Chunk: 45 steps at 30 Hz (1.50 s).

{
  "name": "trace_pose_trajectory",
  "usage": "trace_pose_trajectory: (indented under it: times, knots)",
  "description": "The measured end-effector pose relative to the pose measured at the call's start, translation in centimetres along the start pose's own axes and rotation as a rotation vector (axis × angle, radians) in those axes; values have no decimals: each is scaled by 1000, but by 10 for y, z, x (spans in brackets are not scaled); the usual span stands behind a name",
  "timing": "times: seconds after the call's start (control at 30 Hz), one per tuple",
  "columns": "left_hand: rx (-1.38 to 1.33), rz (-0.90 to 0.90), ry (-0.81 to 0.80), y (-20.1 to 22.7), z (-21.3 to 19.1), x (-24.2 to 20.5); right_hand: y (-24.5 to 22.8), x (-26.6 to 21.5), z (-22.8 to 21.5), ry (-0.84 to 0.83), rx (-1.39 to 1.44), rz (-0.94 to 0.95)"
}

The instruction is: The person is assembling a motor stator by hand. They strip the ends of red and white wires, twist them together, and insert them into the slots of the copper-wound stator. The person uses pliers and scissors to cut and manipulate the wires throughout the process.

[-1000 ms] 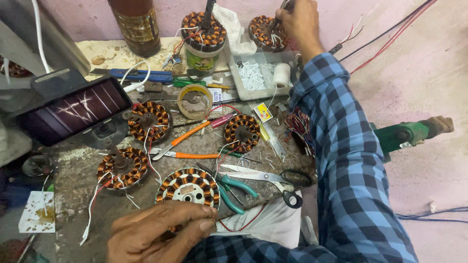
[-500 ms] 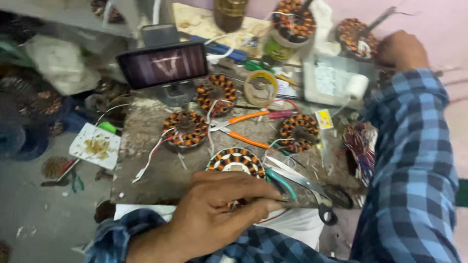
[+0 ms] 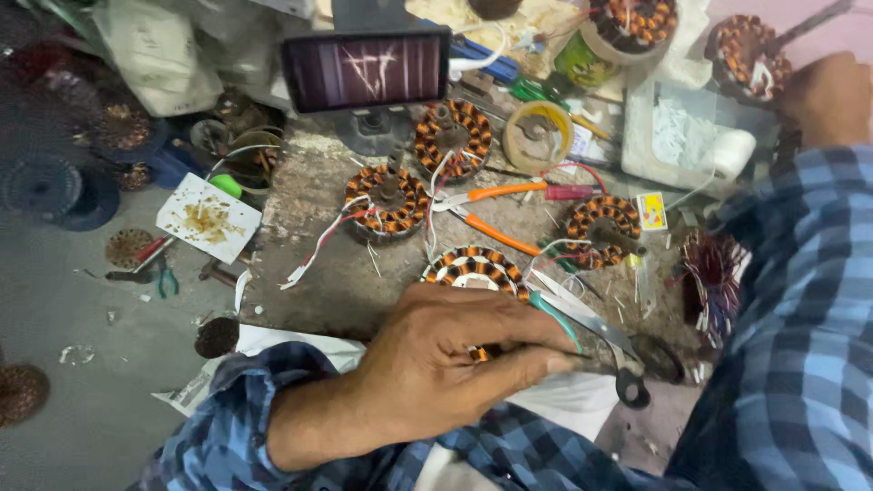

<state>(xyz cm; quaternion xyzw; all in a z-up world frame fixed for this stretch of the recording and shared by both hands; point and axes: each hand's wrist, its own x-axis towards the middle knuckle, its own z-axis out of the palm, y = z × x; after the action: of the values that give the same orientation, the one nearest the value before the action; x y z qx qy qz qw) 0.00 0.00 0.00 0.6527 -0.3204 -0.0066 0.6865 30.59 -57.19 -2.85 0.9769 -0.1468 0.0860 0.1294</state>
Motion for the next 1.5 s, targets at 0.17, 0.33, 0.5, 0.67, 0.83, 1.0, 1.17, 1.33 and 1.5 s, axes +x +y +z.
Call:
trace_pose_trajectory:
  times: [0.17, 0.33, 0.5, 0.67, 0.83, 1.0, 1.17, 1.33, 1.5]
  knots:
    - [47, 13, -13, 2, -2, -3, 42, -66, -16, 31, 12, -21]
    - [49, -27, 19, 9, 2, 3, 69, -144, -41, 100, 68, -82]
    - [66, -74, 14, 14, 5, 8, 52, -213, -57, 154, 226, -271]
    - [118, -79, 25, 16, 5, 9, -3, -254, -77, 114, 455, -531]
    - [117, -52, 13, 12, 4, 5, -69, -310, -73, -147, 580, -556]
    - [51, -4, 83, 4, 8, -3, -103, -343, -42, -329, 645, -365]
    - [-40, -5, 143, -2, 13, -5, -106, -343, -37, -274, 740, -291]
    - [0, -76, 187, -6, 13, -2, -111, -344, -42, -332, 750, -113]
    - [0, -58, 182, -6, 12, 3, -115, -344, -46, -226, 821, -163]
